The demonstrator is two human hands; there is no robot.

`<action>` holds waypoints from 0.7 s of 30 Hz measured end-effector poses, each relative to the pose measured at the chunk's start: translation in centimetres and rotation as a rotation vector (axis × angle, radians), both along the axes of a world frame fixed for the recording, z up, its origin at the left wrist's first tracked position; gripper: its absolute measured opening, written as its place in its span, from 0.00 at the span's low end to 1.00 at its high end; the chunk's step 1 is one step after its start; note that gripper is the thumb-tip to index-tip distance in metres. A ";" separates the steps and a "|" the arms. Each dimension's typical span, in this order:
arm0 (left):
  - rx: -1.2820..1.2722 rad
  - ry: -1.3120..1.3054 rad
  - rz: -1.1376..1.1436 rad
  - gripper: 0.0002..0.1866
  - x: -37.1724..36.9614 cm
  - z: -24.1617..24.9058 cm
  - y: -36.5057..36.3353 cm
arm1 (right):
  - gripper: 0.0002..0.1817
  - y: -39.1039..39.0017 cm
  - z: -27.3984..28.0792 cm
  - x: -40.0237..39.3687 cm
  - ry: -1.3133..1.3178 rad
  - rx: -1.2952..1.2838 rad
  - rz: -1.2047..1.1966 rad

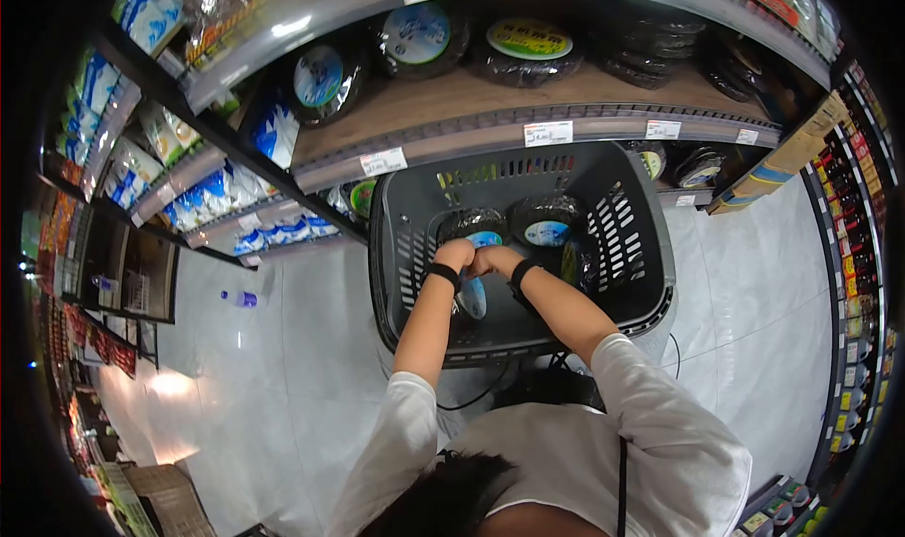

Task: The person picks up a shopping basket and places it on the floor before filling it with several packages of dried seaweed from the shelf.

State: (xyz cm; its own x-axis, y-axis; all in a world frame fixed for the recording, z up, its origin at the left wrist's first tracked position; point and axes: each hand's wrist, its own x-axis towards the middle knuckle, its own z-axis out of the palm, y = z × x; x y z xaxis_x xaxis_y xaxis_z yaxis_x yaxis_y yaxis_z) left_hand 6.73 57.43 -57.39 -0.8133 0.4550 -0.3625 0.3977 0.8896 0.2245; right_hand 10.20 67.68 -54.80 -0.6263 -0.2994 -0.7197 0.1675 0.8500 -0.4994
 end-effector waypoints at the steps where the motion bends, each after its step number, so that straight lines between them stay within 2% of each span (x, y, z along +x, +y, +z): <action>1: 0.030 0.016 0.021 0.12 -0.2 1.7 0.8 | 0.28 1.0 2.6 -0.2 0.063 0.022 0.003; 4: 0.135 0.049 0.099 0.14 0.1 6.7 3.2 | 0.27 4.9 4.8 -1.3 0.296 -0.024 -0.076; 6: 0.244 0.073 0.098 0.16 1.0 9.6 4.0 | 0.26 7.1 0.4 -4.1 0.493 0.018 -0.092; 7: 0.273 0.068 0.094 0.16 1.5 10.7 4.3 | 0.28 7.9 5.8 -2.3 0.359 -0.009 -0.190; 8: 0.304 0.062 0.089 0.17 1.5 11.2 4.7 | 0.28 8.7 7.3 -2.0 0.444 -0.039 -0.156; 9: 0.337 0.082 0.023 0.18 0.6 9.1 4.7 | 0.29 9.7 8.1 -1.7 0.524 -0.067 -0.122; 10: 0.382 0.065 0.019 0.18 1.1 10.2 4.9 | 0.30 10.6 8.8 -1.0 0.598 -0.094 -0.089; 13: 0.560 0.049 -0.008 0.17 2.2 12.2 5.4 | 0.29 13.0 11.4 1.6 0.534 -0.403 -0.257; 16: 0.701 -0.436 0.050 0.15 2.9 12.5 6.1 | 0.26 14.4 13.4 3.5 0.190 -0.671 -0.535; 17: 0.740 -0.573 0.043 0.15 3.2 12.5 6.4 | 0.23 14.5 13.9 3.4 0.193 -0.622 -0.548; 20: 0.836 -0.750 -0.046 0.15 3.7 11.8 6.9 | 0.20 14.3 11.8 2.4 0.324 -0.678 -0.650; 21: 0.808 -0.761 -0.027 0.16 4.2 13.2 7.2 | 0.17 14.1 12.6 2.8 0.378 -0.660 -0.673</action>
State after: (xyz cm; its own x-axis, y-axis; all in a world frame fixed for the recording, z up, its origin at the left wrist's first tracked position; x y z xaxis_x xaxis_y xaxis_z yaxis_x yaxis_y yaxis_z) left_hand 10.96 64.61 -44.23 -0.4907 0.7971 -0.3519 -0.0736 0.3645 0.9283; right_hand 13.02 81.76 -42.17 -0.9640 -0.0665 -0.2576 0.2432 0.1723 -0.9545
